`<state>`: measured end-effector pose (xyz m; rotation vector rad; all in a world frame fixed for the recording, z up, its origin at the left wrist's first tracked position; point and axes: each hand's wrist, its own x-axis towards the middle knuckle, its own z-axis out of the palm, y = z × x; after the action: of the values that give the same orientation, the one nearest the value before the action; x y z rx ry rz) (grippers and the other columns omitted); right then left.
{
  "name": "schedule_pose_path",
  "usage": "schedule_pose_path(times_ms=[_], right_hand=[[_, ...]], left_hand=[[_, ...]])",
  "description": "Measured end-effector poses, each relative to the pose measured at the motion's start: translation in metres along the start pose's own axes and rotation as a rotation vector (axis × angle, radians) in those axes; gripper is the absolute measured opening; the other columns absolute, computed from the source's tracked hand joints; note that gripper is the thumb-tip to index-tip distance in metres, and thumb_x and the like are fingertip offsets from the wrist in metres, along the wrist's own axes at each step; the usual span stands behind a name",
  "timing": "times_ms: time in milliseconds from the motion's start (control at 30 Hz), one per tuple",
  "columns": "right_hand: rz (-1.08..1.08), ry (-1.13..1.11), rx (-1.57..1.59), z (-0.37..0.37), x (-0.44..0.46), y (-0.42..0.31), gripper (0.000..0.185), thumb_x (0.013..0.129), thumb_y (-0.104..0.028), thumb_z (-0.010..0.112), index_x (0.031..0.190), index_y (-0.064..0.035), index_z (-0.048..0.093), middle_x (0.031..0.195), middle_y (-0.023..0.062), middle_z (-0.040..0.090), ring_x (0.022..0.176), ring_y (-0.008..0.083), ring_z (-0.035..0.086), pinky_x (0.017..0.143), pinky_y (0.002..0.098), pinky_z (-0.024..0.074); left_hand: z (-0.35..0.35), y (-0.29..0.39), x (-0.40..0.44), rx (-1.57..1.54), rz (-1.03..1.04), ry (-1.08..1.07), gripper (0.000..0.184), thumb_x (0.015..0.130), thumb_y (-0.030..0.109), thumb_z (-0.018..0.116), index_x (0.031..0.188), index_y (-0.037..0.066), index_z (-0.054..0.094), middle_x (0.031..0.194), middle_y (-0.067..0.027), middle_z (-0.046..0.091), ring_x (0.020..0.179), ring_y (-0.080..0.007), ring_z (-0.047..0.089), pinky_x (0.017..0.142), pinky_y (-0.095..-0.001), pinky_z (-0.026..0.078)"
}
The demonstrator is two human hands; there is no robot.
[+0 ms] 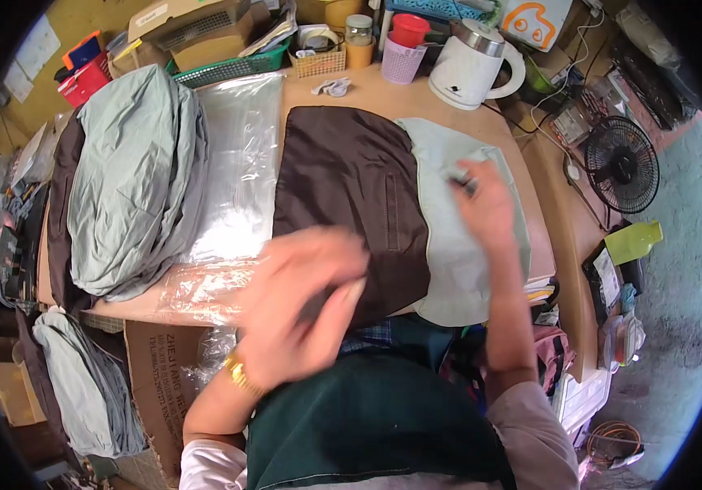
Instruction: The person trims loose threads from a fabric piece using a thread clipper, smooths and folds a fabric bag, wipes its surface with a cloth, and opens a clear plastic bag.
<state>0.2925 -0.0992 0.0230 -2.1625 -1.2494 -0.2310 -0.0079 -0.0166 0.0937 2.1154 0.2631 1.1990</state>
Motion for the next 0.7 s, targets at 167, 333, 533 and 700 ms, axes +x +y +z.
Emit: schedule_pose_path(times_ms=[167,333,533,700], right_hand=[[0.137,0.065,-0.303,0.020,0.037,0.129,0.030,0.083,-0.025,0.071,0.107,-0.0071,0.064,0.103,0.0161,0.062,0.091,0.0358,0.064,0.077,0.0453,0.0504],[0.302,0.063,-0.264,0.043,0.028,0.160,0.025,0.085,-0.023,0.069,0.102,-0.0060,0.064,0.100,0.0167,0.064,0.092,0.0357,0.064,0.077,0.0456,0.0501],[0.153,-0.084,-0.022,0.017,0.069,0.102,0.023,0.083,-0.021,0.070,0.099,-0.0041,0.067,0.096,0.0161,0.069,0.092,0.0327,0.066,0.079,0.0397,0.0506],[-0.050,-0.137,0.381,0.091,0.109,-0.003,0.052,0.078,-0.030,0.076,0.120,-0.0046,0.060,0.116,0.0183,0.066,0.109,0.0321,0.063,0.092,0.0390,0.0489]], left_hand=[[0.056,-0.090,-0.069,0.639,-0.209,-0.596,0.073,0.091,0.042,0.059,0.148,0.005,0.033,0.155,-0.0166,0.028,0.144,-0.0364,0.024,0.115,-0.0557,0.019],[0.029,-0.076,-0.091,0.728,-0.334,-0.631,0.076,0.089,0.044,0.061,0.147,0.003,0.034,0.155,-0.0164,0.029,0.143,-0.0360,0.027,0.115,-0.0544,0.021],[-0.026,-0.042,-0.081,0.696,-0.679,-0.392,0.052,0.083,0.036,0.073,0.116,0.000,0.056,0.122,-0.0218,0.058,0.114,-0.0361,0.056,0.089,-0.0444,0.046],[-0.046,-0.041,-0.135,0.563,-0.995,-0.421,0.044,0.087,0.037,0.071,0.104,-0.001,0.060,0.083,-0.0142,0.068,0.072,-0.0287,0.064,0.068,-0.0402,0.050]])
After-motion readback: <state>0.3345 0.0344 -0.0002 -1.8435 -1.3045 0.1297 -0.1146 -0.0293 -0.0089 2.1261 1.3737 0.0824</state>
